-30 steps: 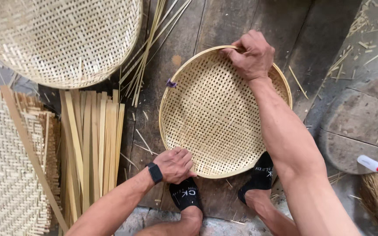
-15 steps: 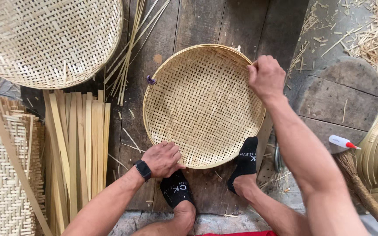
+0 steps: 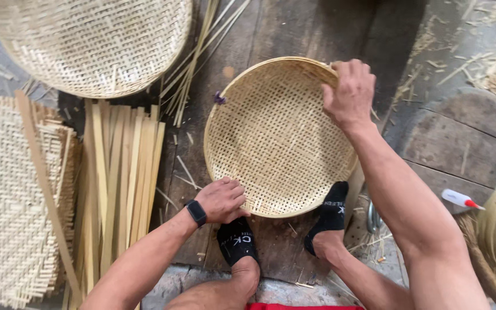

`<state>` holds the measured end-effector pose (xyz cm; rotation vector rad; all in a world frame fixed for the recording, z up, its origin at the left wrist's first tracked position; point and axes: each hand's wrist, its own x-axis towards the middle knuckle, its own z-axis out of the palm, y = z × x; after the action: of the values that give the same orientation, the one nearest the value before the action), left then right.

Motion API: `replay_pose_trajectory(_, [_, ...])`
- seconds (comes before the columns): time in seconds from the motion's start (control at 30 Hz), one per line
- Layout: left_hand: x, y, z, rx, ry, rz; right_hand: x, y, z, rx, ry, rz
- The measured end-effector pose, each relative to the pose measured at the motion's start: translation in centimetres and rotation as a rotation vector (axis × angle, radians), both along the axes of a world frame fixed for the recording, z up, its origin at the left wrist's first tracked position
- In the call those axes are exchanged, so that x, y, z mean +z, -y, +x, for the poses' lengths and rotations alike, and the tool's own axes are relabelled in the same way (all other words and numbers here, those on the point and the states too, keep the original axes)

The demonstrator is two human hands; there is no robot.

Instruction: The person sits on the floor and fits a thin bamboo rim strip around the edge of a round woven bamboo sieve tray, pressing the strip along the rim and securing sections with a purple clip while working the tray on their lap. They rotate the tray and continue binding the rim around its circumference.

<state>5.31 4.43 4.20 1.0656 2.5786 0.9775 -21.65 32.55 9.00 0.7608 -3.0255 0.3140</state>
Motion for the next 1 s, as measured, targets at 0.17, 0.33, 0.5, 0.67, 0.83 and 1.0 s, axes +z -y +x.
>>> replay_pose_trajectory(0.17, [-1.0, 0.7, 0.0, -0.057, -0.155, 0.052, -0.4, 11.2, 1.6, 0.431, 0.384, -0.308])
replay_pose_trajectory(0.33, [-1.6, 0.9, 0.2, -0.073, -0.131, 0.059, -1.2, 18.8, 1.5, 0.541, 0.459, -0.056])
replay_pose_trajectory(0.5, [-1.8, 1.1, 0.0, -0.104, -0.102, 0.027, 1.5, 15.6, 0.2, 0.22, 0.751, -0.607])
replay_pose_trajectory(0.67, [-0.3, 0.6, -0.2, 0.003, -0.051, 0.11, 1.4, 9.4, 4.7, -0.09, 0.686, -0.425])
replay_pose_trajectory(0.83, [0.4, 1.0, -5.5, 0.652, -0.344, 0.069, -1.2, 0.1, 9.6, -0.375, 0.172, -0.4])
replay_pose_trajectory(1.0, [-1.1, 4.9, -12.4, 0.847, -0.271, -0.131, -2.5, -9.8, 11.5, -0.739, 0.156, -0.113])
